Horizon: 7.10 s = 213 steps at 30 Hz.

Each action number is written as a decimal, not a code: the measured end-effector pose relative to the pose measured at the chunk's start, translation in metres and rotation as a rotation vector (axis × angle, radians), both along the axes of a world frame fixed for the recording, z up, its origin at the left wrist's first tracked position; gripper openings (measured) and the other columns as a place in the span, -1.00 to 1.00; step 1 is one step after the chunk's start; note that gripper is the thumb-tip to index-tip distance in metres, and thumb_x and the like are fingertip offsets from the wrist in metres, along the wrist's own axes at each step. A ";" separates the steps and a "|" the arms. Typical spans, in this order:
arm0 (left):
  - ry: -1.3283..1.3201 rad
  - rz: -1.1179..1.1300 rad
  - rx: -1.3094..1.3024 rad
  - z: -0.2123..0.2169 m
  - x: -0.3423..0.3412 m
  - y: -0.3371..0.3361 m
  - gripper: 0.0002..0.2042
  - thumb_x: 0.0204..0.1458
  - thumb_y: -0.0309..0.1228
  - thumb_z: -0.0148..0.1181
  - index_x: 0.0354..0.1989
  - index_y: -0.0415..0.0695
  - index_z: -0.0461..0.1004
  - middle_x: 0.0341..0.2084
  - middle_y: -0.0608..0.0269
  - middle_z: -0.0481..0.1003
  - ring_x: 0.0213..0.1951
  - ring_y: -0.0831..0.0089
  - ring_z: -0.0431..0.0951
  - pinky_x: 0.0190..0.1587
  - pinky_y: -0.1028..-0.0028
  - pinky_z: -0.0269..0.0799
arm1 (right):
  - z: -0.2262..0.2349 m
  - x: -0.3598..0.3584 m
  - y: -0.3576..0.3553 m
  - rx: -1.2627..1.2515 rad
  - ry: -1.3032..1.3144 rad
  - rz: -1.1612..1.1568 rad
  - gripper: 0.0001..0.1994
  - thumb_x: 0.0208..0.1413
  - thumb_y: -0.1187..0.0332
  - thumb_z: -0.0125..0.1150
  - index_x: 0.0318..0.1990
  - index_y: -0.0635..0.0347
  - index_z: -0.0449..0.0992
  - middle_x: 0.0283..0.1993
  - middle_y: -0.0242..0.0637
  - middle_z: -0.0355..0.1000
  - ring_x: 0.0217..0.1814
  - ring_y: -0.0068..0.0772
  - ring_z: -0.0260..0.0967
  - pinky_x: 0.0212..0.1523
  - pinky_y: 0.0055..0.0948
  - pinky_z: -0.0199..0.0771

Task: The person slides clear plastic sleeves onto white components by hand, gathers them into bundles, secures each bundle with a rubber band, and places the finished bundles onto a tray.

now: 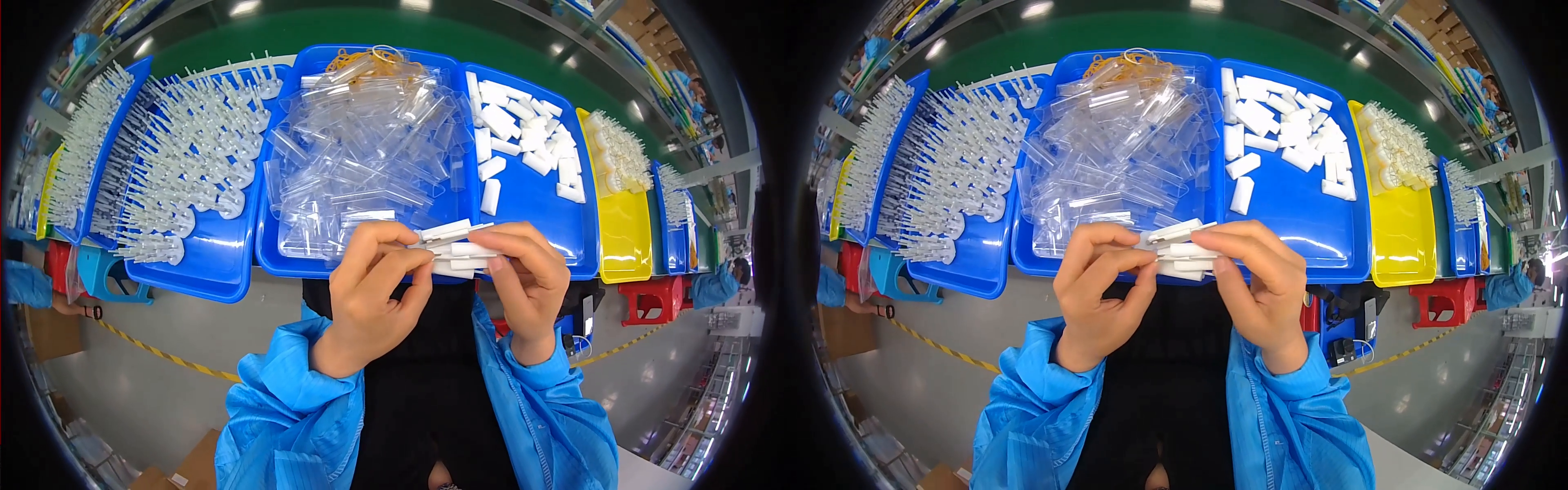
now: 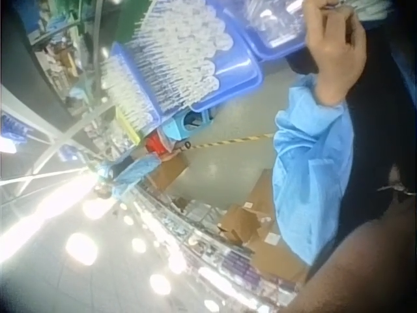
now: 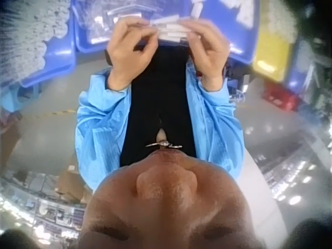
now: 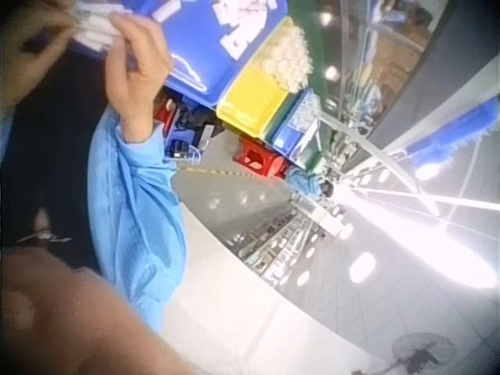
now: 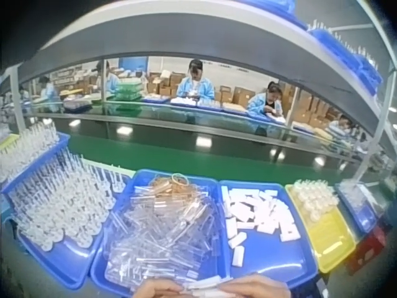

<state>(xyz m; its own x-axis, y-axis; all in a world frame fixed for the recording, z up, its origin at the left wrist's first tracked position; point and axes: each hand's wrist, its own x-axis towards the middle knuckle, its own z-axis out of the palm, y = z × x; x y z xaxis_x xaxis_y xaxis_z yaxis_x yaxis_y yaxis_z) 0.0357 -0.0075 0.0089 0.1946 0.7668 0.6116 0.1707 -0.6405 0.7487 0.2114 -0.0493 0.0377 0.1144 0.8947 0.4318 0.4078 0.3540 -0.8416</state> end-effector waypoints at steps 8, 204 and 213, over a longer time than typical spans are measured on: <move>-0.008 0.014 -0.002 0.000 -0.003 -0.001 -0.81 -0.24 -0.74 0.30 -0.40 -0.28 0.52 -0.33 0.15 0.41 -0.53 0.43 0.52 -0.49 0.54 0.43 | -0.009 0.000 -0.007 -0.117 0.390 0.016 -0.78 -0.05 0.66 0.30 -0.20 0.34 0.58 -0.20 -0.07 0.54 -0.30 -0.44 0.54 -0.29 -0.60 0.56; -0.391 -0.349 -0.449 -0.003 -0.019 -0.005 -0.69 -0.06 -0.68 0.28 -0.10 -0.25 0.47 -0.05 0.18 0.22 0.10 0.35 0.34 0.05 0.44 0.43 | -0.003 -0.006 0.001 0.001 0.046 0.361 -0.79 -0.27 0.41 0.35 -0.36 0.14 0.60 -0.19 -0.22 0.53 0.01 -0.13 0.51 0.26 0.00 0.10; -0.201 -0.327 -0.331 0.008 -0.013 0.004 -0.76 -0.13 -0.58 0.35 -0.24 -0.22 0.55 0.05 0.00 0.26 0.06 0.21 0.38 0.02 0.37 0.37 | -0.004 0.002 0.003 0.046 -0.048 0.331 -0.74 -0.23 0.41 0.38 -0.28 0.17 0.59 -0.22 -0.20 0.54 -0.08 -0.19 0.53 0.18 0.00 0.22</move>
